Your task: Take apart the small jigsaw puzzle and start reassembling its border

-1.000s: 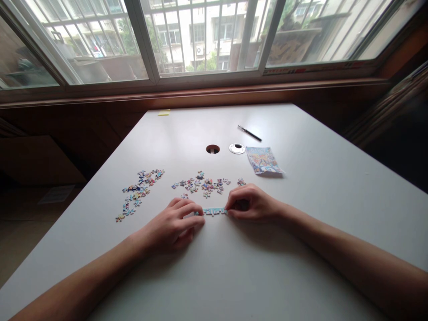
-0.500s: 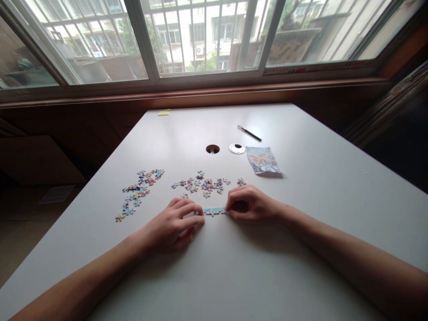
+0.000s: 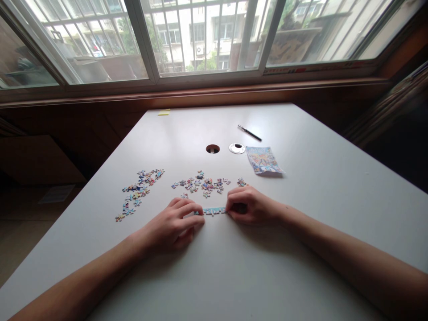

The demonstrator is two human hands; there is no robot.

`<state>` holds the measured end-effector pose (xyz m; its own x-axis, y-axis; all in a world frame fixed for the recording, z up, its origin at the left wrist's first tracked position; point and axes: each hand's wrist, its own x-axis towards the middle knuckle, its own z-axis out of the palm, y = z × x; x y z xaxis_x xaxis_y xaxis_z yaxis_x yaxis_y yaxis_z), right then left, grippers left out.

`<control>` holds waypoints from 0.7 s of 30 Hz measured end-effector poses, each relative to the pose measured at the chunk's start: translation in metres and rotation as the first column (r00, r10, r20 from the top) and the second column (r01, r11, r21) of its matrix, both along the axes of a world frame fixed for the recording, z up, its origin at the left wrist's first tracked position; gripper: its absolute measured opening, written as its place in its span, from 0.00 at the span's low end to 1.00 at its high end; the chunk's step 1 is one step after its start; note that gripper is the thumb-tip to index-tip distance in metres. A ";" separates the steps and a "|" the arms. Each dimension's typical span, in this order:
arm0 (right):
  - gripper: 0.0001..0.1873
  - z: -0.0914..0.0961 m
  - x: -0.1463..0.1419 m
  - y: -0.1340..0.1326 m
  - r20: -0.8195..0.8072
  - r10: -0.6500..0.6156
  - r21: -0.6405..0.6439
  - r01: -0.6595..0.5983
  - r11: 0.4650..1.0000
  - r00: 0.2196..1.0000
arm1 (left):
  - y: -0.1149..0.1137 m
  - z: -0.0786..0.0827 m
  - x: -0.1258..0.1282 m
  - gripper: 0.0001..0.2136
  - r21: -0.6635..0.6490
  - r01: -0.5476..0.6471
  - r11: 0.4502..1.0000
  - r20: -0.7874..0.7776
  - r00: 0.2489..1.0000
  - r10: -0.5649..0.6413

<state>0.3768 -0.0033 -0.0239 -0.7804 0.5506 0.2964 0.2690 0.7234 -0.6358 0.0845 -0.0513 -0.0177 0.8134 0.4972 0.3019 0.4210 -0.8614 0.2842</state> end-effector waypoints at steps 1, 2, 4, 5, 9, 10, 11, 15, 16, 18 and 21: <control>0.07 0.000 0.000 -0.001 0.004 -0.001 0.009 0.001 1.000 1.000 | 0.000 0.000 0.000 0.17 0.001 -0.001 1.000 -0.001 1.000 0.001; 0.07 0.000 0.000 -0.001 0.009 -0.002 0.019 0.002 1.000 1.000 | 0.000 0.000 0.000 0.17 0.001 0.000 1.000 -0.001 1.000 0.000; 0.07 0.000 -0.001 -0.002 0.022 -0.003 0.036 0.002 0.999 1.000 | 0.000 0.001 0.000 0.17 0.003 0.002 1.000 0.001 1.000 -0.002; 0.06 0.000 -0.001 -0.002 0.028 -0.001 0.045 0.000 0.999 1.000 | 0.000 0.001 0.000 0.16 0.004 0.004 1.000 0.002 1.000 -0.004; 0.06 0.001 -0.002 -0.003 0.060 -0.002 0.089 -0.004 0.996 0.998 | -0.001 0.002 0.000 0.15 0.007 0.009 1.000 0.027 1.000 -0.009; 0.06 0.001 -0.002 -0.003 0.067 -0.004 0.099 -0.003 0.995 0.998 | -0.001 0.001 0.000 0.14 0.008 0.011 1.000 0.038 0.999 -0.011; 0.07 0.002 -0.002 -0.003 0.071 -0.004 0.105 -0.003 0.994 0.997 | -0.001 0.001 0.000 0.14 0.010 0.010 1.000 0.050 0.999 -0.011; 0.09 0.002 -0.001 -0.003 0.036 0.018 0.140 -0.023 0.990 0.999 | 0.000 -0.001 -0.001 0.17 0.028 -0.003 1.000 0.078 0.997 0.000; 0.11 0.002 -0.001 -0.003 0.024 0.034 0.160 -0.038 0.986 0.999 | 0.000 -0.001 -0.001 0.18 0.035 0.000 0.999 0.073 0.997 -0.003; 0.14 0.002 -0.001 -0.004 0.014 0.071 0.214 -0.072 0.974 0.997 | -0.001 0.001 -0.001 0.20 0.042 0.021 0.999 0.043 0.999 -0.022; 0.17 0.003 -0.003 -0.007 0.066 0.099 0.284 -0.114 0.952 0.993 | -0.002 0.003 0.000 0.22 0.036 0.059 0.998 -0.024 0.998 -0.058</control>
<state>0.3740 -0.0099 -0.0212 -0.8480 0.3610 0.3880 0.2068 0.8995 -0.3848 0.0848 -0.0531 -0.0144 0.8477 0.4378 0.2996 0.3759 -0.8942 0.2431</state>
